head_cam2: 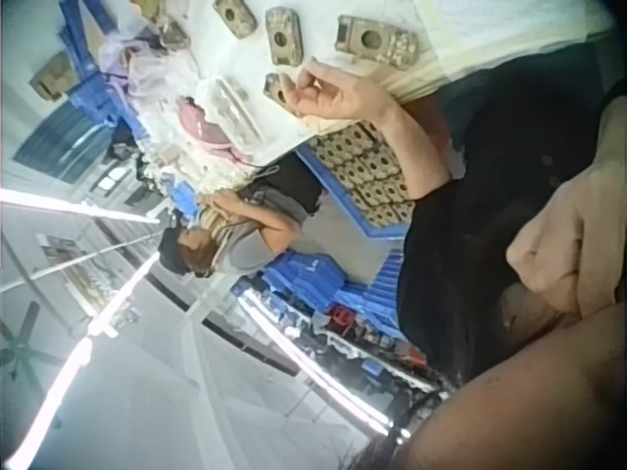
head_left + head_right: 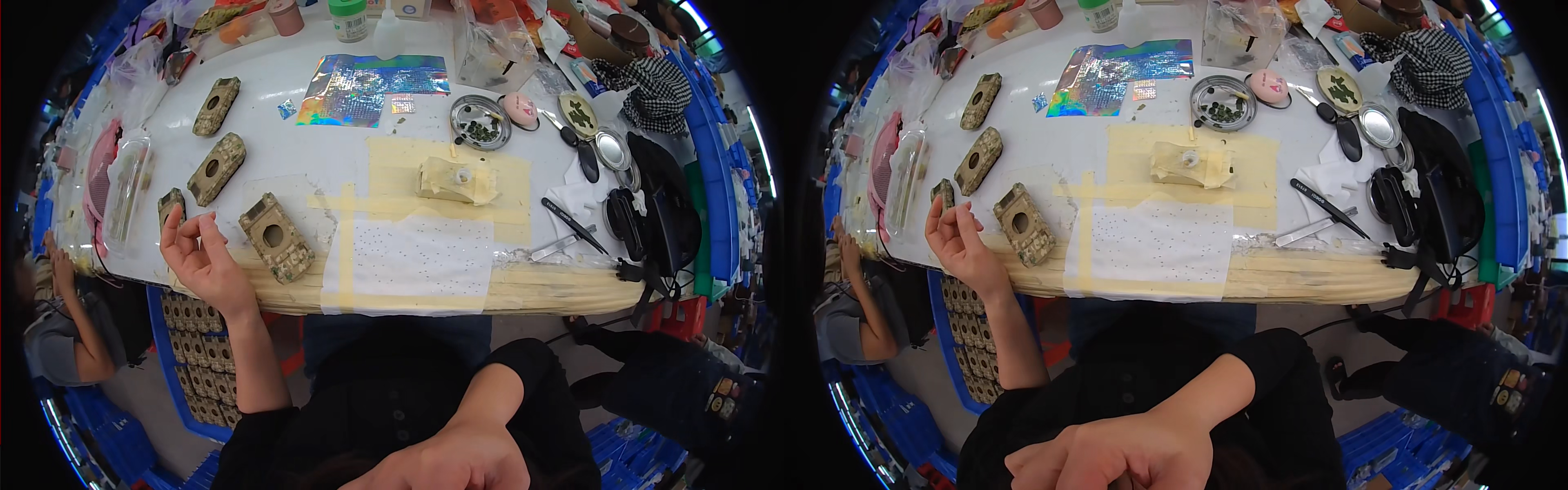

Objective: Apply paint and detail markings onto plastic toy tank components using a paintbrush.

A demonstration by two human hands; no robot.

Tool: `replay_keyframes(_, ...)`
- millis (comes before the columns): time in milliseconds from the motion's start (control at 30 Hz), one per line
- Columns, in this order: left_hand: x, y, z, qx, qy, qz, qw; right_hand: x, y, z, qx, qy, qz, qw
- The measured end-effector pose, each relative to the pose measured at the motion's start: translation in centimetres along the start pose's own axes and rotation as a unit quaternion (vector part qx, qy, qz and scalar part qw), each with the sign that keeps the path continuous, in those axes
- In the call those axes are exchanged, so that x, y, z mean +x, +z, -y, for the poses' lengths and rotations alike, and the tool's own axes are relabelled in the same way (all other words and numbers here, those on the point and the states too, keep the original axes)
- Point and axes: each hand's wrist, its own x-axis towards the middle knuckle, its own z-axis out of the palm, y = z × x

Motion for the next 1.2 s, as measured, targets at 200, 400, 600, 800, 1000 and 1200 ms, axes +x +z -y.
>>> replay_keyframes(200, 0.0, 0.0, 0.1, 0.002, 0.001, -0.001, 1.0, -0.1, 0.4, -0.4, 0.026, -0.009, -0.005, 1.0)
replay_keyframes(400, -0.1, -0.6, 0.5, -0.005, -0.001, 0.013, 1.0, -0.3, -1.4, 0.6, -0.006, 0.065, -0.016, 0.998)
replay_keyframes(600, 0.0, -0.2, 0.2, -0.005, -0.006, 0.011, 1.0, -0.5, -1.8, 3.4, 0.038, 0.145, -0.198, 0.969)
replay_keyframes(800, 0.0, -0.3, 0.2, -0.004, -0.004, 0.013, 1.0, 0.1, -0.8, 3.6, 0.017, 0.142, -0.293, 0.945)
replay_keyframes(1000, 0.1, -0.6, 0.4, -0.011, 0.003, 0.004, 1.0, 0.0, -2.8, 3.1, -0.376, 0.115, -0.191, 0.9)
replay_keyframes(1200, -0.4, -3.4, 0.2, -0.064, 0.024, -0.027, 0.997, -3.1, -7.7, -1.9, -0.737, 0.058, 0.042, 0.672)
